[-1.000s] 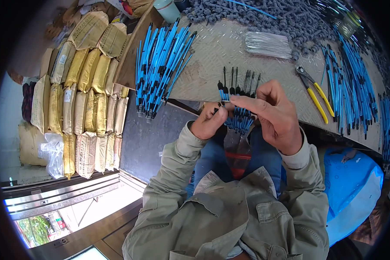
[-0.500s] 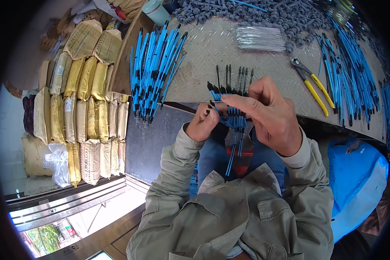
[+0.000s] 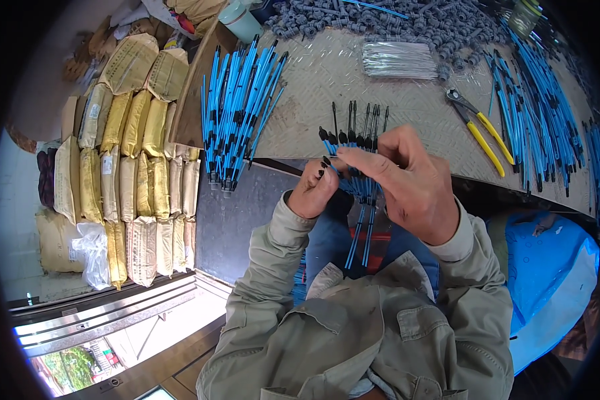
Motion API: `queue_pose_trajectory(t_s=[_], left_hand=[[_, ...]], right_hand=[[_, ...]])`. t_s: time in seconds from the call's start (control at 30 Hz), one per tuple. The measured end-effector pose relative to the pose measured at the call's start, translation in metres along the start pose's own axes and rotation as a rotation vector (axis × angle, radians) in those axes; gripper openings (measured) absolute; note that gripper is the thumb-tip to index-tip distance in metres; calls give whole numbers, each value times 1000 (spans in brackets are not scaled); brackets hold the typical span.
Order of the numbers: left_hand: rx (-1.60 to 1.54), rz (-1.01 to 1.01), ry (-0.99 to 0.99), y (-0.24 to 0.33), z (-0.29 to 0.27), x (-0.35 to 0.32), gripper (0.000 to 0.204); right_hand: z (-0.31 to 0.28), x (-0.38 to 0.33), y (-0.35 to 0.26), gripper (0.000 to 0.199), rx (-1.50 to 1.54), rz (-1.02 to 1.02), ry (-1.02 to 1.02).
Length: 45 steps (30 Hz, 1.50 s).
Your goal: The person assembles blue metal rods into a central circular hub at a factory workstation, using pliers and wire cutters to secure the connections.
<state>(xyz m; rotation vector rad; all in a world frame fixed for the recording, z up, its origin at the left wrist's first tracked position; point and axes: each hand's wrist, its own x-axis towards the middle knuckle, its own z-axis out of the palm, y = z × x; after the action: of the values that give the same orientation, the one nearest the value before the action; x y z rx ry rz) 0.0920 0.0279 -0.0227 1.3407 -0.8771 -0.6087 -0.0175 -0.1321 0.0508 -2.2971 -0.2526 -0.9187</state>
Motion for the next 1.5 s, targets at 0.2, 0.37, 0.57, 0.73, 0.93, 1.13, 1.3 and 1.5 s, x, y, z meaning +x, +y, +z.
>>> queue_pose_trajectory(t_s=[0.2,0.37,0.57,0.73,0.93,1.13,1.3,1.5], left_hand=[[23,60,55,-8,0,-2,55],[2,5,30,-14,-6,-5,55],[23,29,24,-7,-3,-1,53],[-5,53,64,-5,5,1,52],[11,6,-1,-12,-9,-3,49],[-15,-1,134,-16,0,-7,45],[3,33,1,-4,-2,-1,47],[29,23,-47,2,-4,0,50]], right_hand=[[1,-4,5,52,152,70,7],[-1,1,6,52,122,-7,-16],[-6,3,2,50,25,-34,-34],[-7,6,0,48,-1,-55,-49],[0,3,14,44,175,-17,-28],[-6,8,9,44,129,-33,-63],[-7,8,6,44,40,-64,-49],[-6,6,3,43,-74,-112,-12]])
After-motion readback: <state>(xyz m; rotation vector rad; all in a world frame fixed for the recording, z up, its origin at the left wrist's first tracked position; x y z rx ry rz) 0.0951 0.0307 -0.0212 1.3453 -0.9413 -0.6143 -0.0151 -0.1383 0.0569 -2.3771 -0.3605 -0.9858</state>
